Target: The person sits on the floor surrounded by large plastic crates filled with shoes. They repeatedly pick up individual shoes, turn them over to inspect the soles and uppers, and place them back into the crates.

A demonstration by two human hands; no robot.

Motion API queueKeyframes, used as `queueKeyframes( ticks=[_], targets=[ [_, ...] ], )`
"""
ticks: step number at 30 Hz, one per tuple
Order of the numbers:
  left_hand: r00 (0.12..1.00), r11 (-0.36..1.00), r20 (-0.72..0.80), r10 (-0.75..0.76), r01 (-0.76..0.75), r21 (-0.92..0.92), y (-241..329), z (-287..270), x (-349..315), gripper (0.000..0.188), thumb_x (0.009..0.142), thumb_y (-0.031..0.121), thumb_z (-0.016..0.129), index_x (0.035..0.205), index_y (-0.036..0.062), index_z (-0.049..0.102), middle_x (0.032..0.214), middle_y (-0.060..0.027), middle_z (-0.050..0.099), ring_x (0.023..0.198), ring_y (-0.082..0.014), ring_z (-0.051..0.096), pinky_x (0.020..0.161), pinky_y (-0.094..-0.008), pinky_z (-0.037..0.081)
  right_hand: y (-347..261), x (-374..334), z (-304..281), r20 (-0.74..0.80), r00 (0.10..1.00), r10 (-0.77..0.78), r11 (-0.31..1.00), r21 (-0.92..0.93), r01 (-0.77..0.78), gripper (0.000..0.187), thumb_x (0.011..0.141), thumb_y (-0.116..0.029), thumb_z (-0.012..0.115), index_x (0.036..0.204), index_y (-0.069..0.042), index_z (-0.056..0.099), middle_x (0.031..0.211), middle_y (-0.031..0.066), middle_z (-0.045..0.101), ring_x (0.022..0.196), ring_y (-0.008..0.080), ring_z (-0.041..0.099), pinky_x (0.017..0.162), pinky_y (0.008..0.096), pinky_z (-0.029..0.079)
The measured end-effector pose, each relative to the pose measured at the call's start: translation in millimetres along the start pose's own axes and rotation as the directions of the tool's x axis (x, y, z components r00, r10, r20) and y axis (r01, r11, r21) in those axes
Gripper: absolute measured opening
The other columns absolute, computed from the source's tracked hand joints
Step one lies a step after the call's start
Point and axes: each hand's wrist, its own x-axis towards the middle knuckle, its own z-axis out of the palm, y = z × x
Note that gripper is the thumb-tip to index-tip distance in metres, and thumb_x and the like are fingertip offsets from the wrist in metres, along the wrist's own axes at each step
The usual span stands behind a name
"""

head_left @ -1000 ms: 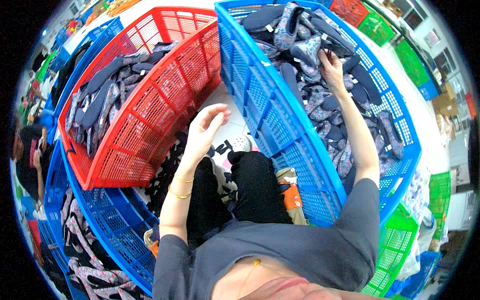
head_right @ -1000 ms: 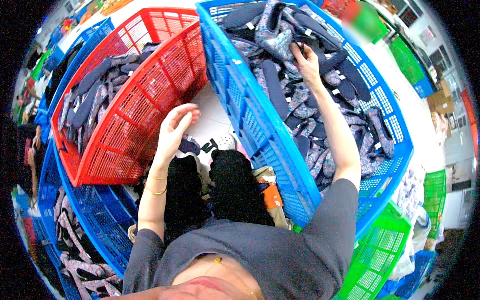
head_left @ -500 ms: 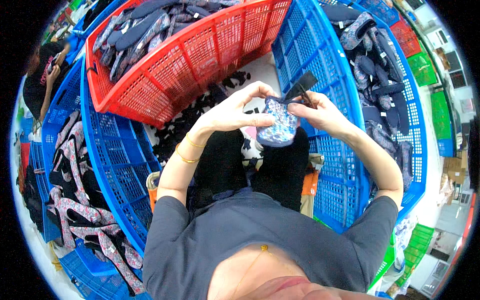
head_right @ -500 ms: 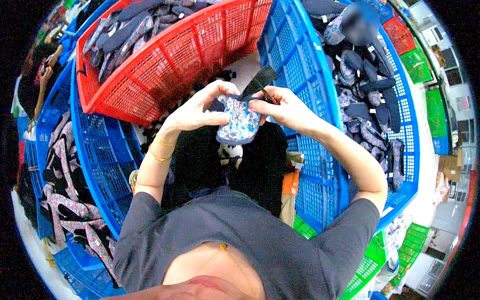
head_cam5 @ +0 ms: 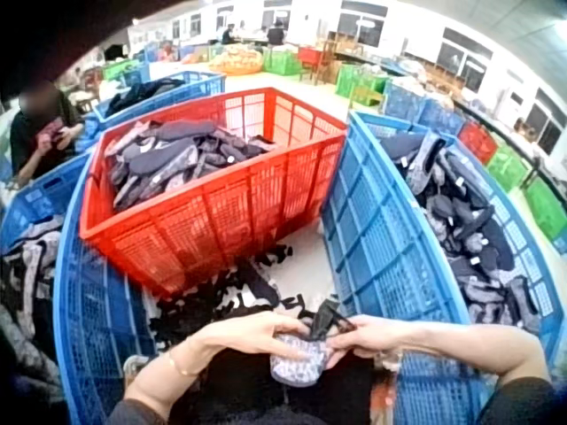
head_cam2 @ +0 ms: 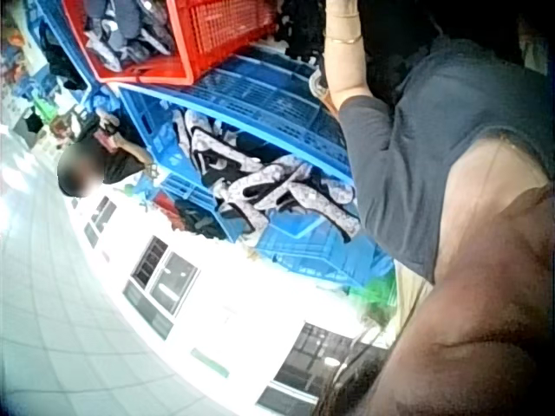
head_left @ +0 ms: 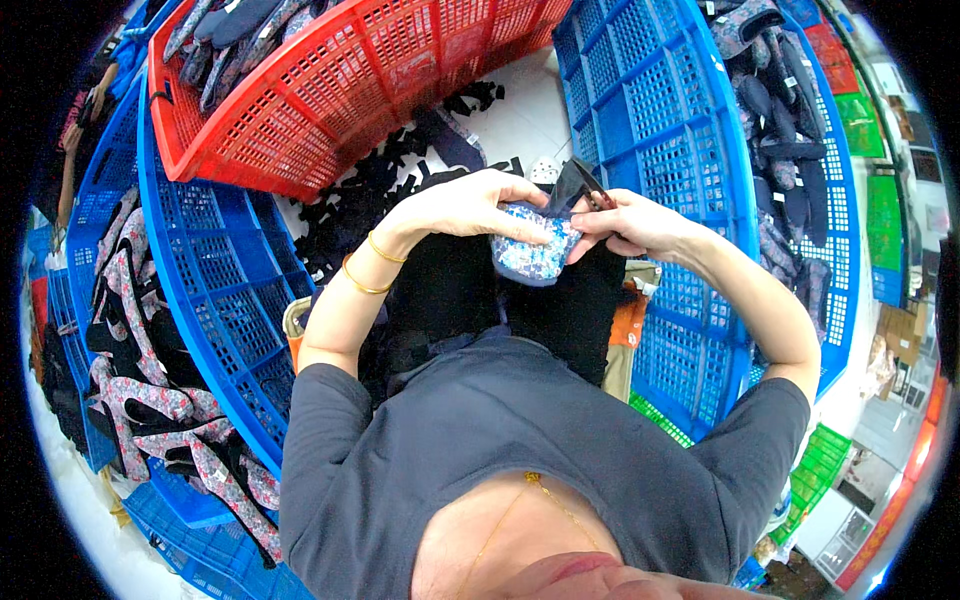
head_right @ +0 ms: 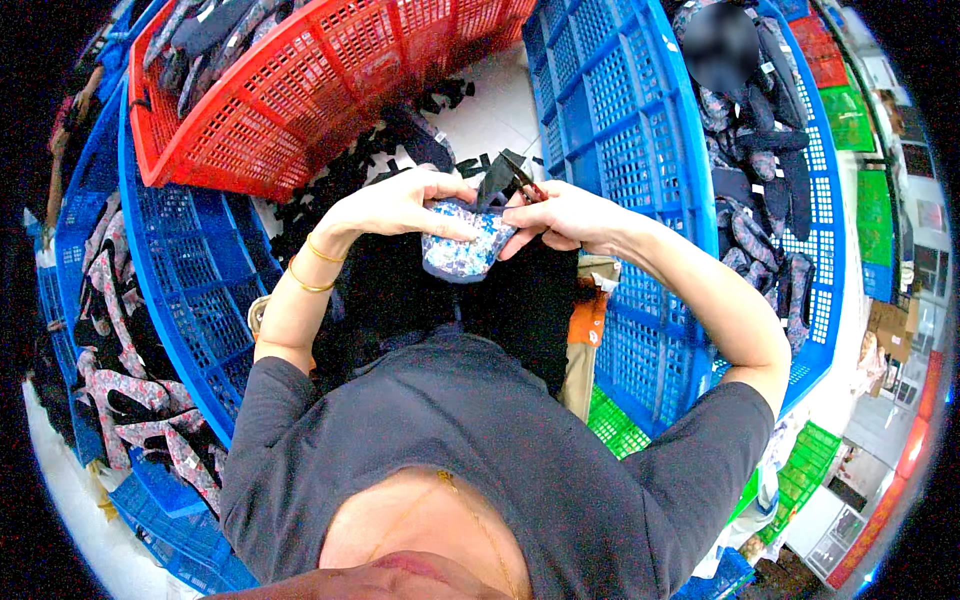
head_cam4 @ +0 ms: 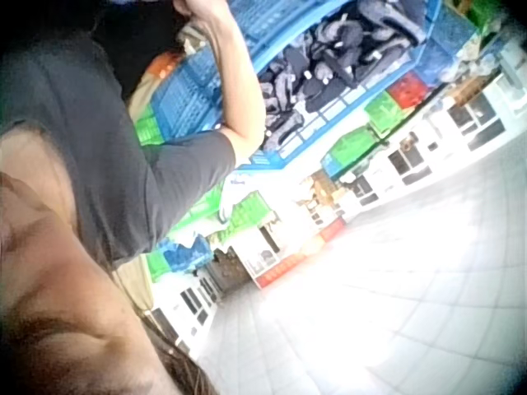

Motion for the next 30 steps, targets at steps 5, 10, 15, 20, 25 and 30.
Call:
queueKeyframes(
  ticks=[5,10,15,20,25,30],
  targets=[
    [0.995,1.000,-0.104,-0.007,0.006,-0.011,14,10,-2,0.034,0.080,0.029,0.075,0.101,0.0034,0.072,0.086,-0.0109,0.070,0.070,-0.0164,0.059,0.069,-0.0276,0.046,-2,-1,3,-0.001,1.000,-0.014,1.000,0.002,0.014,0.010,0.093,-0.021,0.056,0.091,-0.011,0.053,0.081,0.0118,0.071,0.043,0.0006,0.042,0.037,0.0182,0.020],
    [0.896,0.818,-0.286,0.340,-0.131,0.560,12,24,-6,0.020,0.078,0.025,0.075,0.091,0.0114,0.075,0.075,-0.0055,0.064,0.065,-0.0222,0.057,0.064,-0.0300,0.047,-7,-6,6,-0.041,0.999,-0.030,0.999,0.015,0.031,0.013,0.092,-0.019,0.057,0.100,-0.010,0.056,0.076,0.0096,0.070,0.047,0.0019,0.051,0.037,0.0177,0.021],
    [0.640,0.504,-0.253,0.725,-0.243,0.829,27,14,-9,0.026,0.065,0.007,0.074,0.091,0.0118,0.071,0.085,-0.0018,0.064,0.078,-0.0215,0.062,0.067,-0.0322,0.052,2,-4,-7,-0.283,0.830,-0.481,0.818,-0.485,0.309,0.037,0.089,-0.033,0.065,0.106,-0.002,0.057,0.084,0.0063,0.058,0.059,0.0098,0.055,0.050,0.0235,0.041],
    [0.777,0.694,-0.317,0.543,-0.203,0.691,29,0,-12,0.023,0.072,0.004,0.071,0.094,0.0087,0.070,0.088,-0.0038,0.065,0.082,-0.0215,0.064,0.072,-0.0309,0.052,12,-5,-14,-0.178,0.734,-0.655,0.648,-0.631,0.426,0.042,0.092,-0.035,0.061,0.115,0.000,0.061,0.084,0.0087,0.062,0.077,0.0153,0.057,0.071,0.0311,0.047],
    [0.864,0.832,-0.318,0.391,-0.184,0.523,32,-9,-8,0.019,0.077,0.004,0.069,0.096,0.0033,0.068,0.091,-0.0071,0.066,0.082,-0.0188,0.064,0.074,-0.0291,0.051,-3,-17,3,-0.126,0.781,-0.611,0.612,-0.701,0.366,0.038,0.088,-0.031,0.067,0.111,-0.001,0.061,0.079,0.0054,0.060,0.070,0.0124,0.055,0.066,0.0283,0.046],
    [0.946,0.932,-0.298,0.126,-0.010,0.362,45,-13,0,0.014,0.085,0.008,0.067,0.096,-0.0002,0.067,0.089,-0.0054,0.067,0.083,-0.0113,0.061,0.076,-0.0266,0.050,-2,-4,5,-0.032,0.703,-0.710,0.546,-0.656,0.521,0.036,0.086,-0.029,0.069,0.106,-0.001,0.061,0.075,0.0043,0.057,0.066,0.0121,0.051,0.062,0.0275,0.045]
  ],
)
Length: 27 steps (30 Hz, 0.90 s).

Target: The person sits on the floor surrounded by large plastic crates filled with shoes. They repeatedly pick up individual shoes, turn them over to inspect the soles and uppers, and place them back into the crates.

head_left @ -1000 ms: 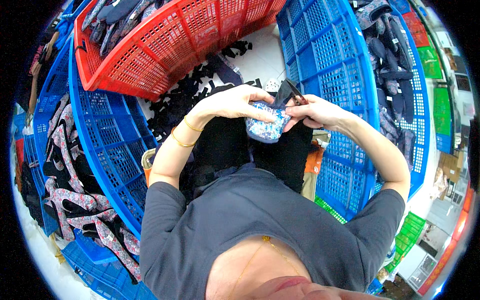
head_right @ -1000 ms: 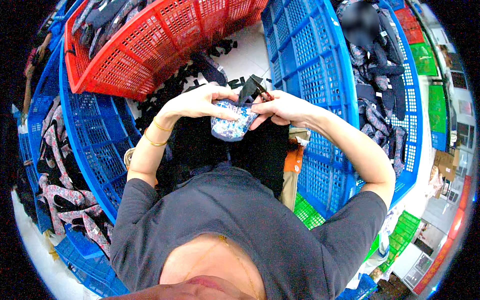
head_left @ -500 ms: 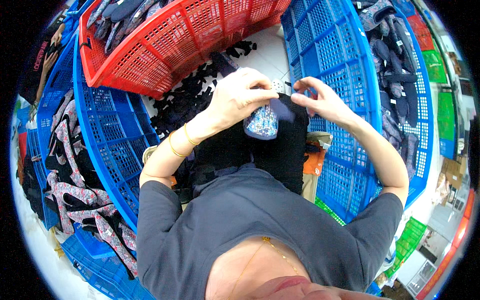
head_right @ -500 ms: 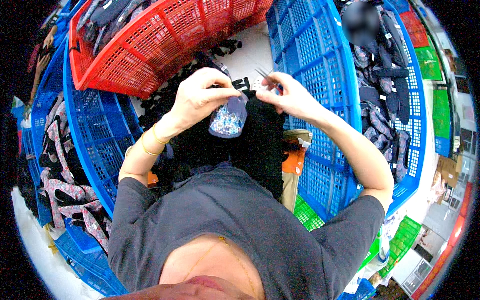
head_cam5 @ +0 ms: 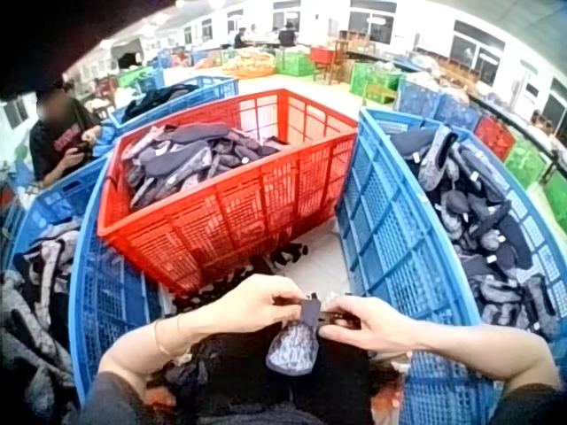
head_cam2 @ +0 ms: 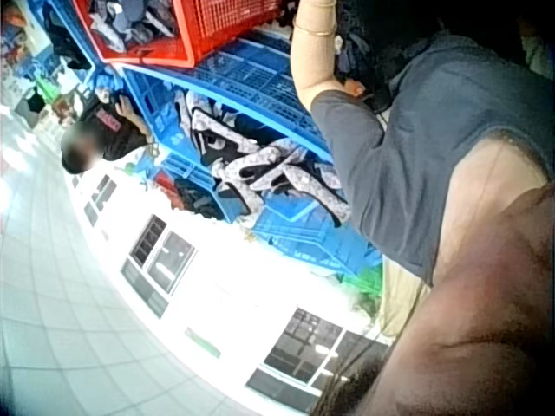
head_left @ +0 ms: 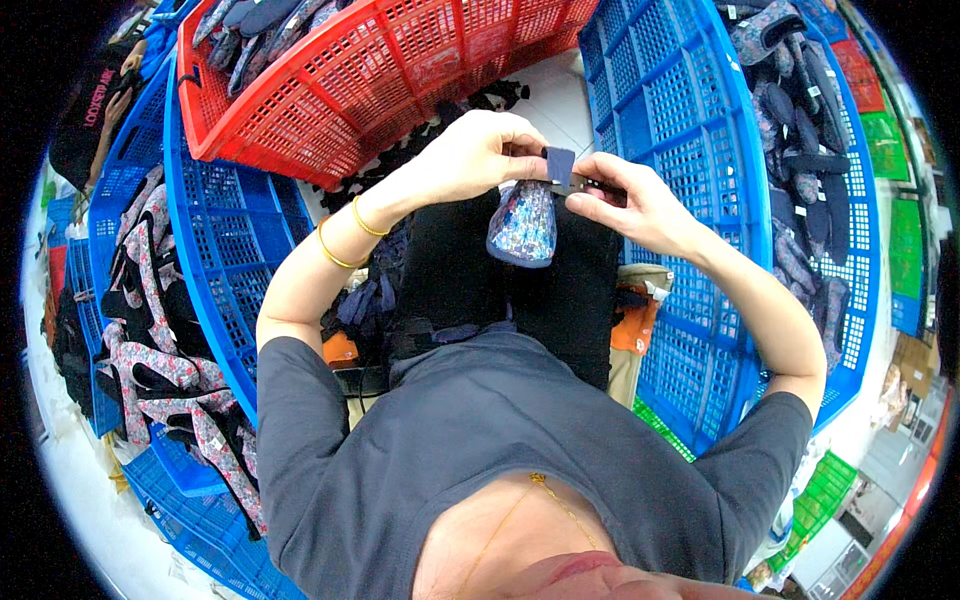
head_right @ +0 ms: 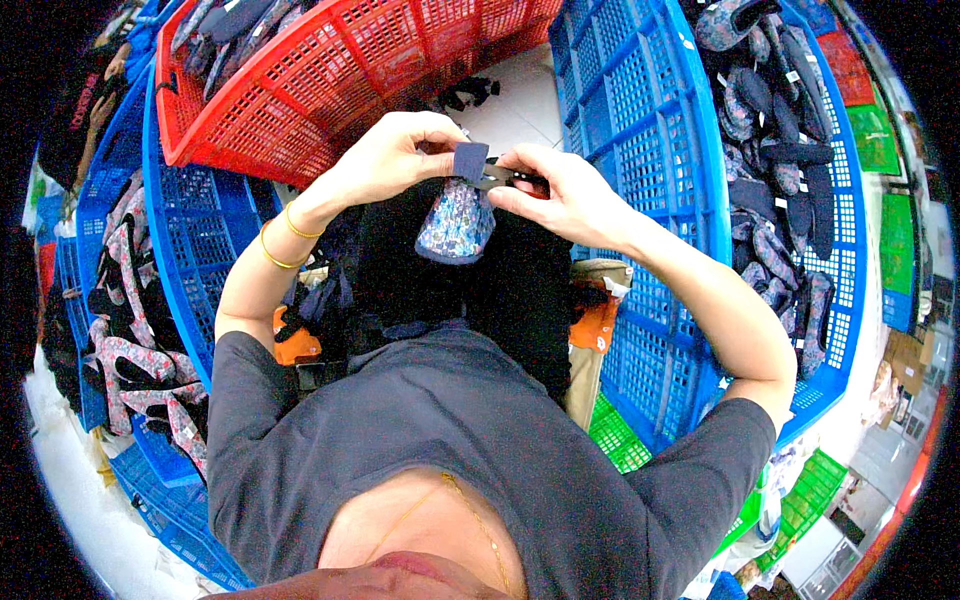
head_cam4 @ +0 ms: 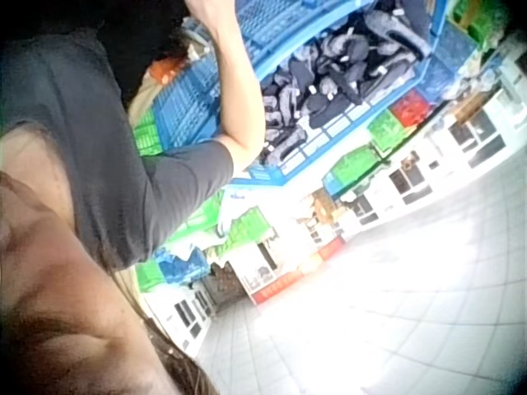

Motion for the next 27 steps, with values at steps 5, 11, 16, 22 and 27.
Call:
queueKeyframes(
  ticks=[5,11,16,22,27],
  targets=[
    [0.996,0.999,0.069,-0.047,0.046,0.010,7,-11,11,0.022,0.085,0.021,0.071,0.083,-0.0001,0.064,0.068,0.0033,0.054,0.068,-0.0048,0.048,0.062,-0.0244,0.042,-2,5,4,0.033,0.999,-0.002,1.000,-0.026,0.003,0.035,0.086,-0.030,0.068,0.103,-0.001,0.061,0.074,0.0076,0.058,0.065,0.0145,0.053,0.062,0.0289,0.045],
    [0.992,0.990,0.122,0.013,-0.030,0.141,11,-12,17,0.026,0.083,0.023,0.072,0.079,-0.0007,0.062,0.065,-0.0008,0.050,0.064,-0.0067,0.045,0.059,-0.0262,0.040,-4,5,7,0.001,1.000,-0.014,0.999,-0.031,0.014,0.036,0.085,-0.032,0.068,0.101,0.000,0.062,0.077,0.0112,0.062,0.069,0.0190,0.059,0.064,0.0321,0.047],
    [0.991,0.989,0.129,0.043,-0.060,0.135,12,-9,20,0.026,0.082,0.023,0.072,0.085,-0.0013,0.066,0.067,-0.0043,0.056,0.065,-0.0094,0.049,0.060,-0.0276,0.042,2,6,9,0.002,1.000,0.012,1.000,-0.009,-0.012,0.036,0.085,-0.032,0.068,0.100,0.001,0.063,0.079,0.0116,0.064,0.069,0.0182,0.059,0.064,0.0320,0.047],
    [0.994,0.998,0.108,-0.010,0.002,0.067,14,-7,19,0.025,0.084,0.023,0.072,0.082,-0.0005,0.066,0.066,0.0006,0.054,0.065,-0.0059,0.047,0.059,-0.0247,0.041,-3,5,7,0.010,0.999,-0.045,0.998,0.050,0.045,0.030,0.087,-0.029,0.066,0.098,-0.001,0.064,0.078,0.0112,0.066,0.068,0.0182,0.060,0.063,0.0327,0.048],
    [0.999,0.998,-0.002,-0.047,0.047,-0.040,19,-19,17,0.022,0.086,0.022,0.070,0.076,0.0034,0.065,0.065,0.0074,0.049,0.064,-0.0011,0.043,0.055,-0.0215,0.034,-7,6,-6,-0.001,0.999,0.040,0.993,-0.111,-0.040,0.030,0.089,-0.030,0.064,0.094,-0.001,0.063,0.078,0.0158,0.065,0.071,0.0255,0.064,0.066,0.0347,0.050]
  ],
)
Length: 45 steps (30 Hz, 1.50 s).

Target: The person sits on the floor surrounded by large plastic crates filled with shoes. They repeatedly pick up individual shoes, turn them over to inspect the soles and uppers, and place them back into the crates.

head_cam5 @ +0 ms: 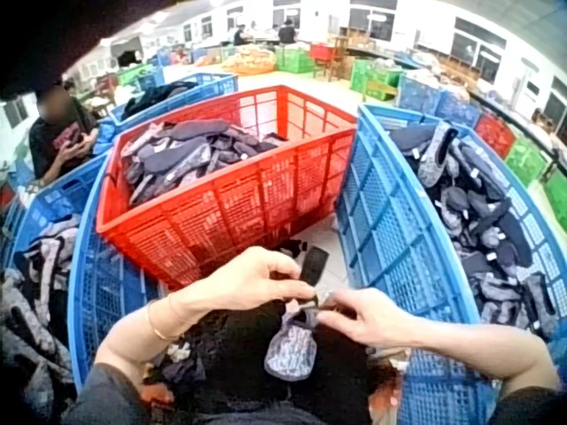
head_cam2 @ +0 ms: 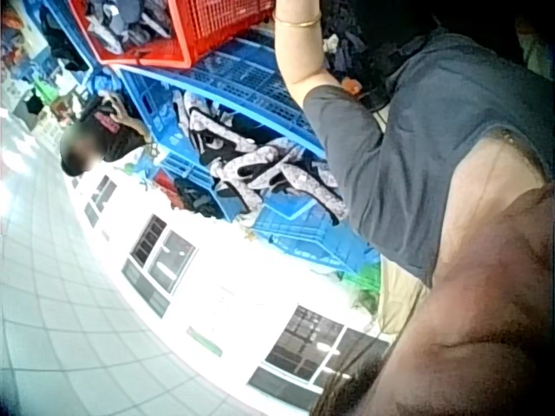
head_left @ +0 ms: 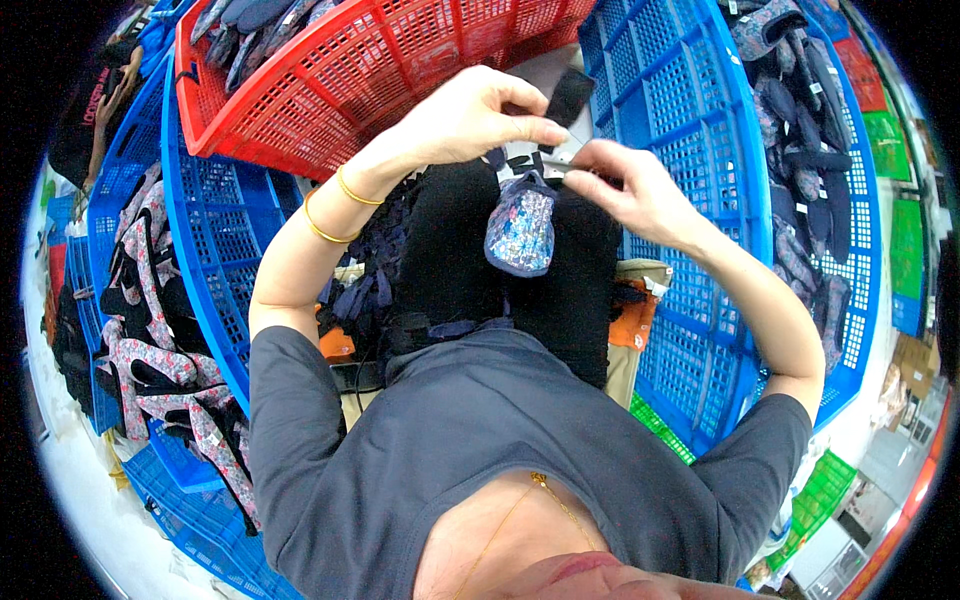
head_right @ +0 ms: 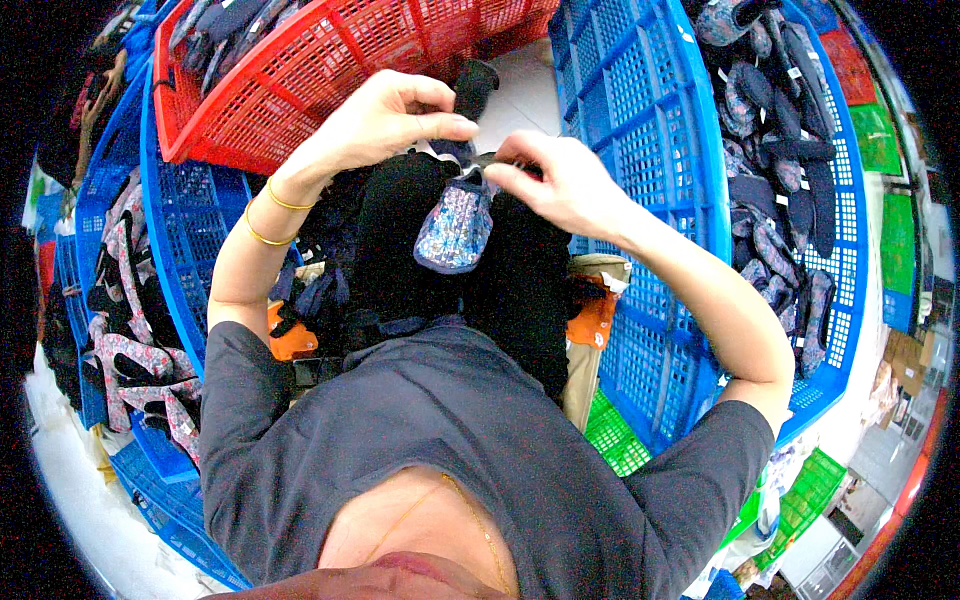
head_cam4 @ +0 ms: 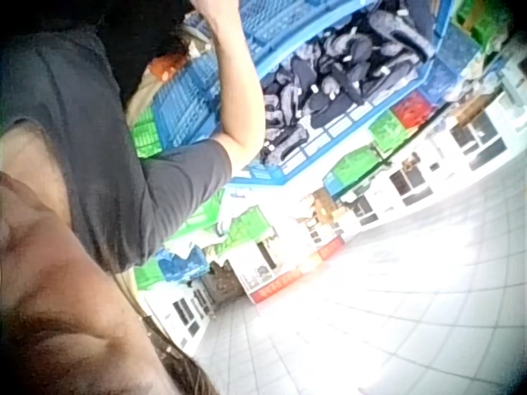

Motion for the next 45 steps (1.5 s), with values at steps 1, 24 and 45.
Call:
queueKeyframes(
  ticks=[1,24,45],
  targets=[
    [0.999,1.000,-0.054,-0.003,0.004,0.025,4,-7,-3,0.019,0.086,0.021,0.069,0.078,0.0043,0.067,0.065,0.0080,0.049,0.064,-0.0005,0.042,0.055,-0.0204,0.034,3,-1,-3,-0.056,0.998,0.030,0.999,-0.022,-0.032,0.032,0.089,-0.032,0.064,0.096,0.000,0.062,0.079,0.0165,0.065,0.071,0.0258,0.064,0.066,0.0348,0.050],
    [0.936,0.737,-0.320,0.150,-0.321,-0.594,-11,25,-2,0.025,0.081,0.000,0.070,0.087,0.0096,0.048,0.103,-0.0033,0.060,0.091,-0.0088,0.054,0.082,-0.0255,0.045,10,-2,-43,-0.172,0.868,0.465,0.777,0.548,-0.308,0.057,0.089,-0.049,0.061,0.116,0.000,0.051,0.098,0.0076,0.063,0.067,0.0075,0.056,0.048,0.0185,0.035],
    [0.966,0.397,-0.257,0.035,-0.250,-0.883,-34,73,66,0.041,0.094,0.030,0.059,0.125,0.0036,0.051,0.120,-0.0061,0.061,0.107,-0.0152,0.059,0.094,-0.0322,0.048,-8,-8,-38,-0.397,0.911,0.111,0.989,0.132,-0.063,0.041,0.078,-0.026,0.079,0.102,0.000,0.057,0.079,0.0013,0.056,0.069,0.0074,0.049,0.063,0.0236,0.044]
  ],
)
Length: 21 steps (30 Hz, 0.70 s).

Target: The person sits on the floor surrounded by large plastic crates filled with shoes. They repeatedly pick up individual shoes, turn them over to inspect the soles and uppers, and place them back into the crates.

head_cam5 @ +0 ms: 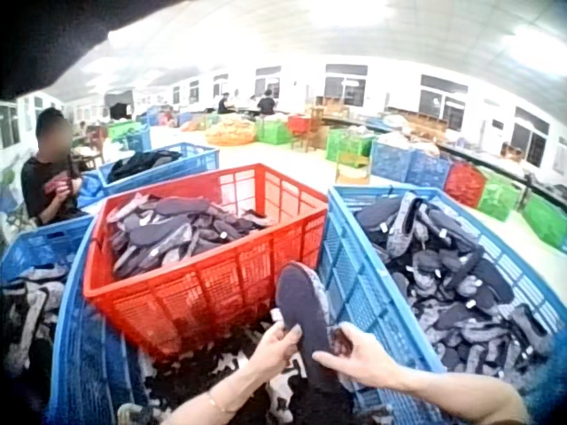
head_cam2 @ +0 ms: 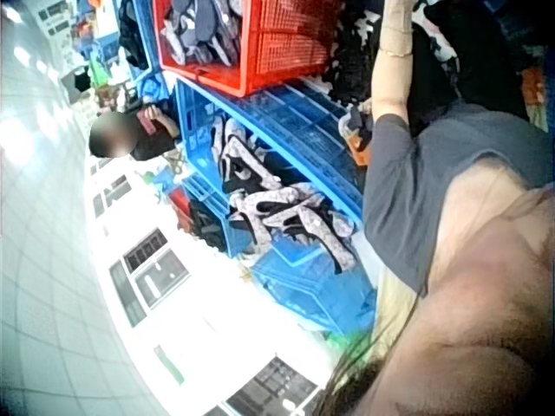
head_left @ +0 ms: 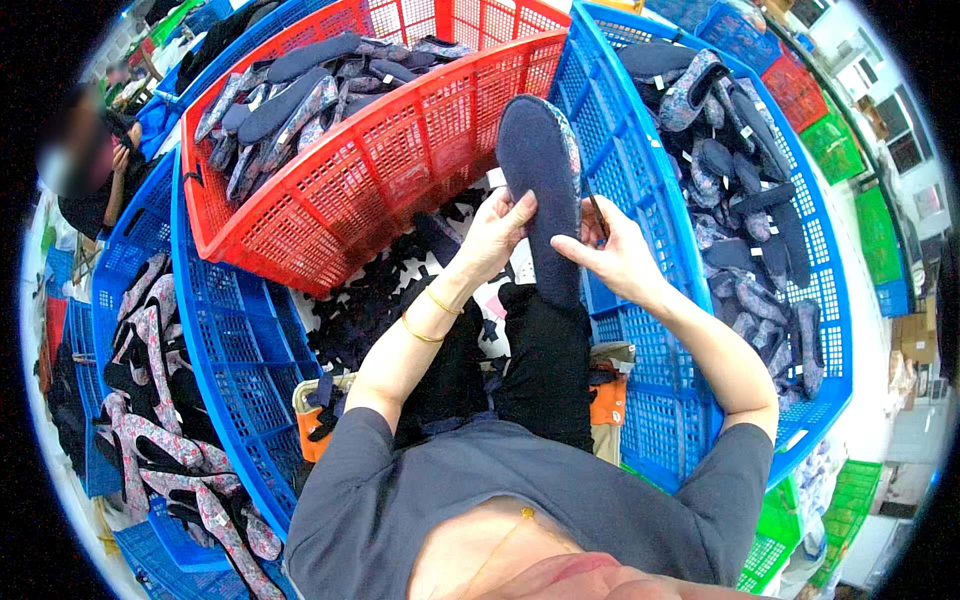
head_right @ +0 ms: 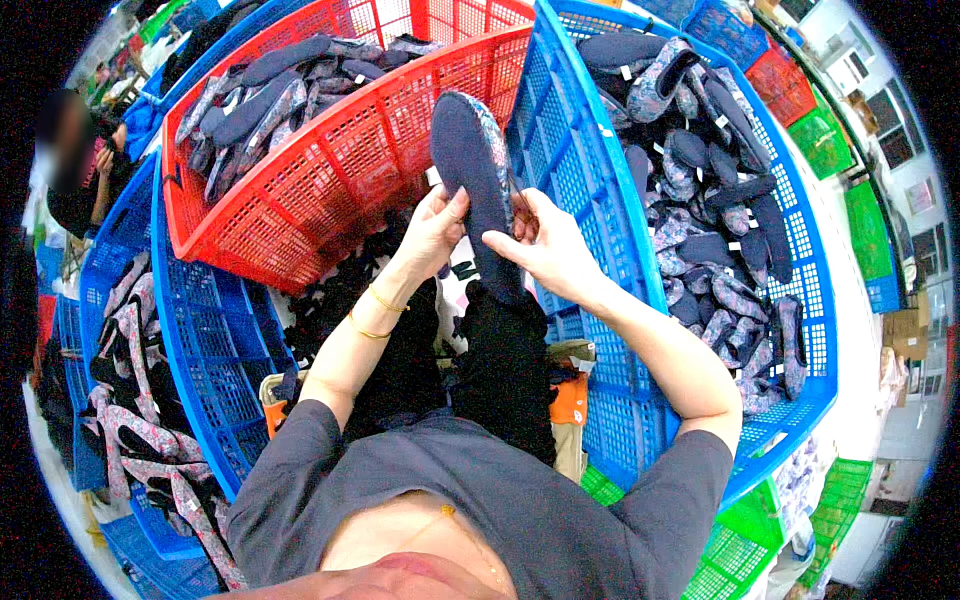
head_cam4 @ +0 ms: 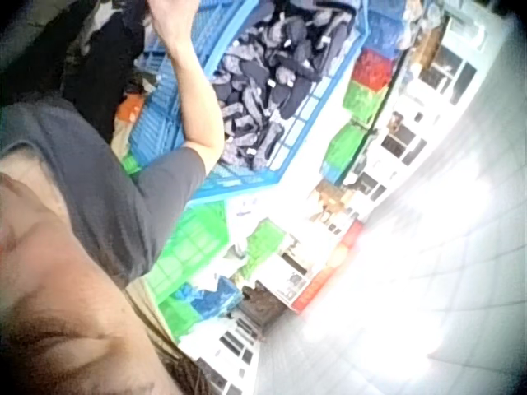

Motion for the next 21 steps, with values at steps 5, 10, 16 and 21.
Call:
queueKeyframes(
  ticks=[5,10,16,21],
  targets=[
    [0.997,0.989,0.033,-0.064,0.068,-0.130,10,-7,-9,0.041,0.094,0.035,0.058,0.122,0.0054,0.052,0.109,-0.0034,0.065,0.096,-0.0135,0.064,0.083,-0.0310,0.054,8,5,-9,-0.146,0.989,-0.029,0.999,0.038,0.035,0.044,0.089,-0.032,0.066,0.117,0.001,0.057,0.101,0.0092,0.063,0.089,0.0140,0.058,0.080,0.0273,0.047],
    [0.985,0.974,0.043,-0.168,0.173,-0.146,3,-9,-14,0.040,0.092,0.036,0.060,0.117,0.0054,0.052,0.098,-0.0068,0.066,0.085,-0.0186,0.066,0.079,-0.0319,0.056,4,5,-10,-0.236,0.950,-0.206,0.969,0.084,0.231,0.033,0.093,-0.021,0.063,0.117,0.000,0.058,0.099,0.0069,0.063,0.084,0.0116,0.057,0.075,0.0249,0.047],
    [0.973,0.968,0.078,-0.218,0.226,-0.106,-6,-10,-15,0.038,0.094,0.034,0.058,0.118,0.0049,0.052,0.096,-0.0068,0.065,0.083,-0.0168,0.066,0.075,-0.0293,0.055,-3,2,-16,-0.276,0.925,-0.262,0.964,-0.026,0.265,0.032,0.091,-0.020,0.066,0.115,0.000,0.058,0.095,0.0073,0.062,0.083,0.0128,0.059,0.072,0.0255,0.047],
    [0.973,0.973,0.052,-0.224,0.226,-0.051,-3,-2,-18,0.038,0.095,0.034,0.057,0.120,0.0058,0.052,0.100,-0.0015,0.065,0.083,-0.0092,0.064,0.073,-0.0246,0.054,-2,4,-20,-0.287,0.894,-0.344,0.939,-0.081,0.335,0.031,0.090,-0.020,0.066,0.114,-0.001,0.058,0.099,0.0113,0.062,0.083,0.0180,0.061,0.071,0.0283,0.049]
  ],
)
